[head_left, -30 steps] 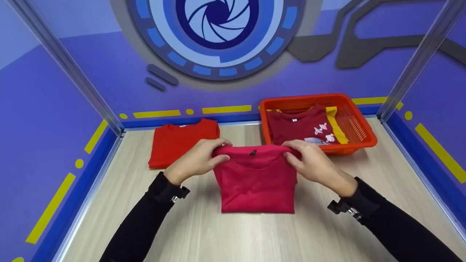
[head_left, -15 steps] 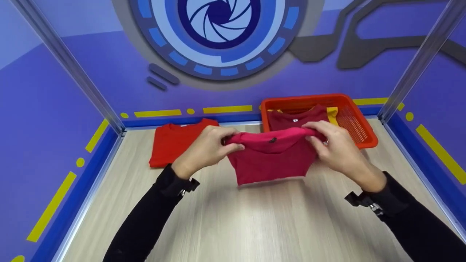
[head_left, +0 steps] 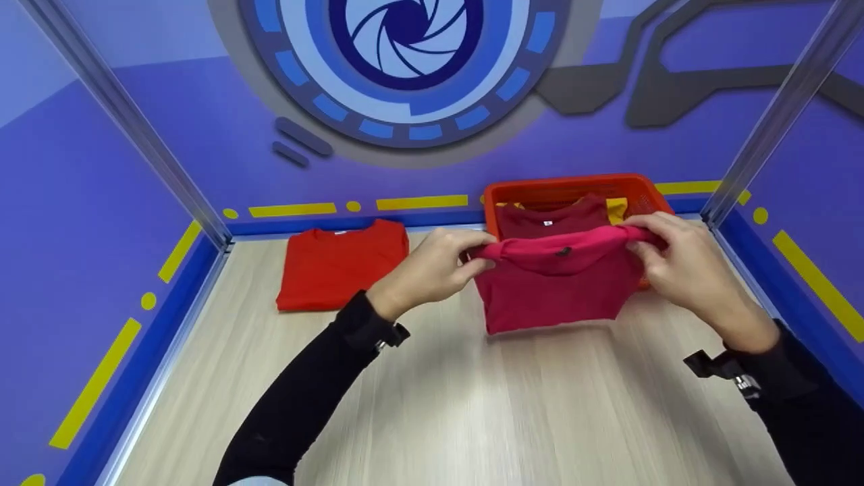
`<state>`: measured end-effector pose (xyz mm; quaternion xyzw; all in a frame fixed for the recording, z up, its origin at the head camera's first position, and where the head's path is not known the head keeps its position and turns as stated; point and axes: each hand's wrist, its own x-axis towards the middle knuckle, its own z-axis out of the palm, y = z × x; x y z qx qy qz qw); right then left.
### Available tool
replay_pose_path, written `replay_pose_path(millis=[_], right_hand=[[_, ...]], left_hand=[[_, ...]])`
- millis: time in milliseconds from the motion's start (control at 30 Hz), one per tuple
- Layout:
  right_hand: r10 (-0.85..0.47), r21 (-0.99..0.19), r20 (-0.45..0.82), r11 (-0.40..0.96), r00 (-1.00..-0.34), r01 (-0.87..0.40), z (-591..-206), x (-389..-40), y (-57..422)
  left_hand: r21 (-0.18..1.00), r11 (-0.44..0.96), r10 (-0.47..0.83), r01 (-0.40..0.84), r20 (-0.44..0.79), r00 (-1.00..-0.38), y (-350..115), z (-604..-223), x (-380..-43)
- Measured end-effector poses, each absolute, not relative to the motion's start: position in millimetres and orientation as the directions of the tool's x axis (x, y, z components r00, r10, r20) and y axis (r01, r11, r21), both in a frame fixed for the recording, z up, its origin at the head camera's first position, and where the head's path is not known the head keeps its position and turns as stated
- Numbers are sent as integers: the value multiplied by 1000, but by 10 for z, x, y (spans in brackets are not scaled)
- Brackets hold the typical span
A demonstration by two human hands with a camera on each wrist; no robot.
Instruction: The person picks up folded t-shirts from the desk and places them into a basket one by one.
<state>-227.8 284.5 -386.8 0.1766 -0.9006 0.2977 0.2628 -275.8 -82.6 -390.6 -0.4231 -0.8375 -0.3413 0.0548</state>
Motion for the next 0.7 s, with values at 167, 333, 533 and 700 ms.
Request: replay_pose_path(millis=[167, 333, 533, 700], right_hand=[[-92, -486, 544, 776, -834, -403, -3861, -2355, 2979], [-37, -510, 507, 793, -861, -334, -3809, -2550, 3052], [-19, -523, 393, 818, -919, -240, -3715, -2932, 3094], [-34, -513, 339, 831, -940, -215, -3740, -3286, 3134]], left_hand=[[502, 435, 642, 748, 410, -648, -598, -3931, -2843], [502, 474, 606, 723, 410, -682, -433, -3869, -3034], [528, 555, 534, 643, 366, -762, -310, -3791, -3355], [468, 665, 469, 582, 345, -813, -208, -3810, -3616]])
